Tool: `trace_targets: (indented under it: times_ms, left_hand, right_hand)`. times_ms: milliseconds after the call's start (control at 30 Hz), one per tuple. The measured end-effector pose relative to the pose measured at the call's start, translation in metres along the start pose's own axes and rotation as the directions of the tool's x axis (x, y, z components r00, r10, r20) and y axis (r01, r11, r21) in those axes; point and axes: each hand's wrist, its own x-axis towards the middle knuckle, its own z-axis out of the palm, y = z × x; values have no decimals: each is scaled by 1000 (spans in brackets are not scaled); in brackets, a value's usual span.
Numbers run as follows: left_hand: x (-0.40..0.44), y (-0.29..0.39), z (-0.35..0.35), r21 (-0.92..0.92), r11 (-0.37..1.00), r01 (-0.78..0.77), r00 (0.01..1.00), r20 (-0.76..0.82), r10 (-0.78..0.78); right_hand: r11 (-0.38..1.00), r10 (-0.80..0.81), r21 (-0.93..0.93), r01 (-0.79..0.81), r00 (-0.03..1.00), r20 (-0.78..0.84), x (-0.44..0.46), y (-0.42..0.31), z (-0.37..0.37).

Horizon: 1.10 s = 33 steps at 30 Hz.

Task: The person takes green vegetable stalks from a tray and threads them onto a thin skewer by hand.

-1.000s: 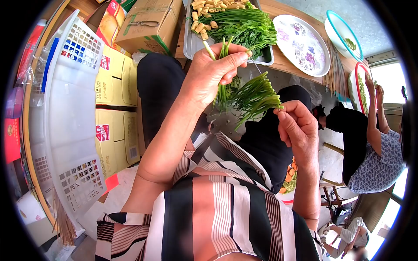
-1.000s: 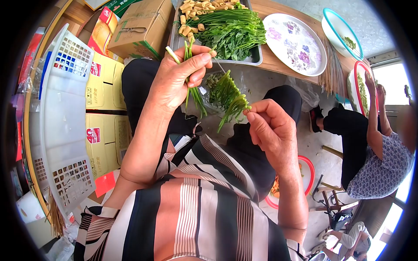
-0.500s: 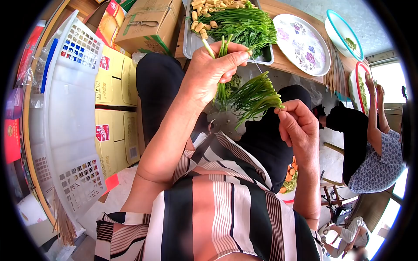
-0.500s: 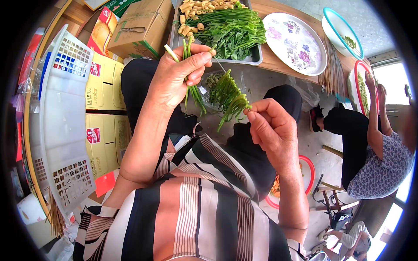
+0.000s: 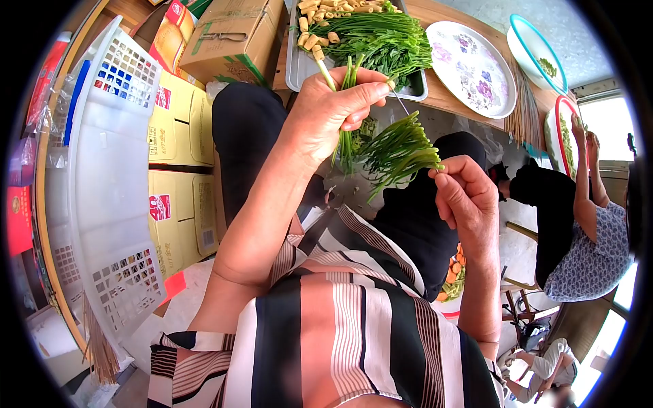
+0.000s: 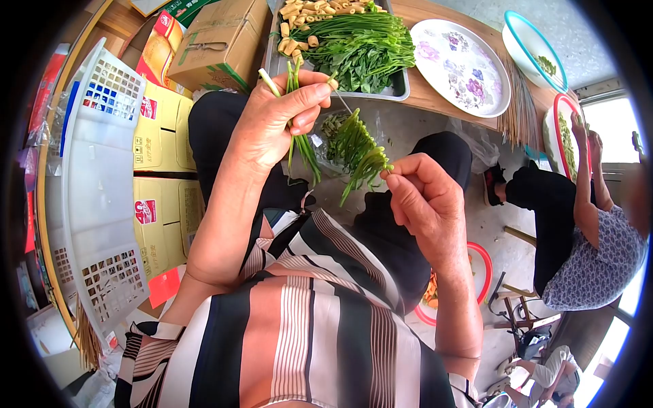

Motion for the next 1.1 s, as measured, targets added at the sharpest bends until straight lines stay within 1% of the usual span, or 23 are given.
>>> trace_targets:
  times_ms: [100,200,300,433,500,533,600,633,667,767,867,900,933,1000,1033,1100]
  left_hand:
    - [0,-1,1,20,1000,3,1000,0,-3]
    - [-4,-2,7,17,999,41,999,22,-41]
    - [-5,-7,9,55,998,31,995,89,-36]
    - [-5,-9,12,53,997,51,997,54,-53]
    - [0,-18,11,86,980,-182,983,39,179]
    - [2,-17,7,86,979,-183,983,38,180]
    - [1,-12,-3,241,948,-208,978,30,207]
    - [-2,-7,-5,244,961,-130,992,28,127]
    - [-2,-6,-6,246,960,-132,991,25,130]
    - [-2,-4,-6,187,976,-111,993,65,101]
    - [-1,-8,-3,178,979,-95,995,42,89]
    - [0,-9,-3,114,989,-97,994,52,91]
    - [1,-11,-4,114,989,-96,995,52,90]
    - [3,-13,-3,39,994,-100,994,46,98]
    - [4,-13,-3,39,994,-99,994,46,97]
    - [4,-12,-3,-23,999,-35,999,11,35]
  right_hand:
    - [1000,0,-5,0,1000,-5,1,-2,1]
    - [1000,-7,-17,7,1000,-12,3,-5,3]
    - [1000,-5,-20,4,1000,-21,6,-7,5]
    - [1000,-1,14,2,999,-42,11,-4,5]
    - [1000,0,14,1,999,-47,11,-1,3]
    - [1000,2,15,-1,999,-50,12,0,1]
    - [999,2,34,1,998,-65,11,6,-1]
    - [999,1,54,3,997,-78,11,7,-3]
    - [999,-2,54,6,997,-73,10,8,-4]
    - [1000,2,22,-1,996,-87,9,8,-5]
    - [999,7,38,-4,996,-85,8,9,-6]
    - [999,-2,41,5,997,-78,8,8,-5]
    - [999,-11,44,15,997,-70,8,8,-4]
    - [999,-16,46,19,998,-53,7,8,-4]
    - [999,-21,48,23,999,-34,7,8,-4]
    - [999,-18,35,19,999,-34,6,6,-1]
